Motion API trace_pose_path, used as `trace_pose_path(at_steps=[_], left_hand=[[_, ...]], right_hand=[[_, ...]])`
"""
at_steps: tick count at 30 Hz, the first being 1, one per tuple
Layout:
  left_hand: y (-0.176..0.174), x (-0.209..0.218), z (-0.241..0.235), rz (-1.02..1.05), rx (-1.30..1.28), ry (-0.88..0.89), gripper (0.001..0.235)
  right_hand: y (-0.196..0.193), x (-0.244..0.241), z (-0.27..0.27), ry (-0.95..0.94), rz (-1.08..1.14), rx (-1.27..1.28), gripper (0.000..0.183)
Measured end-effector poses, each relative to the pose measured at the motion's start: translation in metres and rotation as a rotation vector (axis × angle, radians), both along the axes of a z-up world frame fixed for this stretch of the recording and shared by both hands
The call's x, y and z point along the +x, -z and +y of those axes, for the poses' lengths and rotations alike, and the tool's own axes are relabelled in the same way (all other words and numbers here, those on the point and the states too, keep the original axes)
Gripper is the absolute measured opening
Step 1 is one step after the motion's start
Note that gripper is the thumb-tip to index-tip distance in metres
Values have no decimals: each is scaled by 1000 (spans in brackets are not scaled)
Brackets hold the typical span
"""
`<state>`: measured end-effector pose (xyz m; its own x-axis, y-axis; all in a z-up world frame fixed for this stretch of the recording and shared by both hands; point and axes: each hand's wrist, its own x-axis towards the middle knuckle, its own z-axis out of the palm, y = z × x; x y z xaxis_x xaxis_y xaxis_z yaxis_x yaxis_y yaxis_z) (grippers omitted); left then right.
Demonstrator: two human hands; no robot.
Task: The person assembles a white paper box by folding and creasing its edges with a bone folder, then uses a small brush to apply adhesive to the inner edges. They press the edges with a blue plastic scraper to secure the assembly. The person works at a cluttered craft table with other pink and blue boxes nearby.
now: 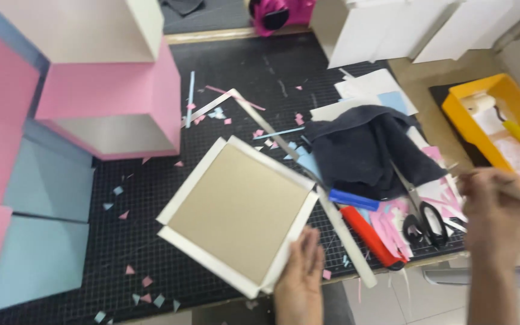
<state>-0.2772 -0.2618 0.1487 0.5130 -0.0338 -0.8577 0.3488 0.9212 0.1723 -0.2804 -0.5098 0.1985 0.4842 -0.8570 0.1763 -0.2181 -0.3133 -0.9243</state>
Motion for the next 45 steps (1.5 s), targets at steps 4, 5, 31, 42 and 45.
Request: trace_pose_path(at_steps=[4,5,31,42,45], left_hand=[[31,-37,22,-1000,297,522,23],[26,-45,42,-1484,677,685,36],[98,6,95,-1155,2379,228,58],[101,15,83,-1062,2352,17,55],[109,18,83,-1081,2329,-96,54]], right_hand=[[24,-15,85,-440,-232,1,8],[26,-21,106,-631,-333,86,11],[25,20,132,-1086,-126,-349,9],[35,47,106,-994,-185,-85,14],[41,53,103,-935,-363,-30,12]])
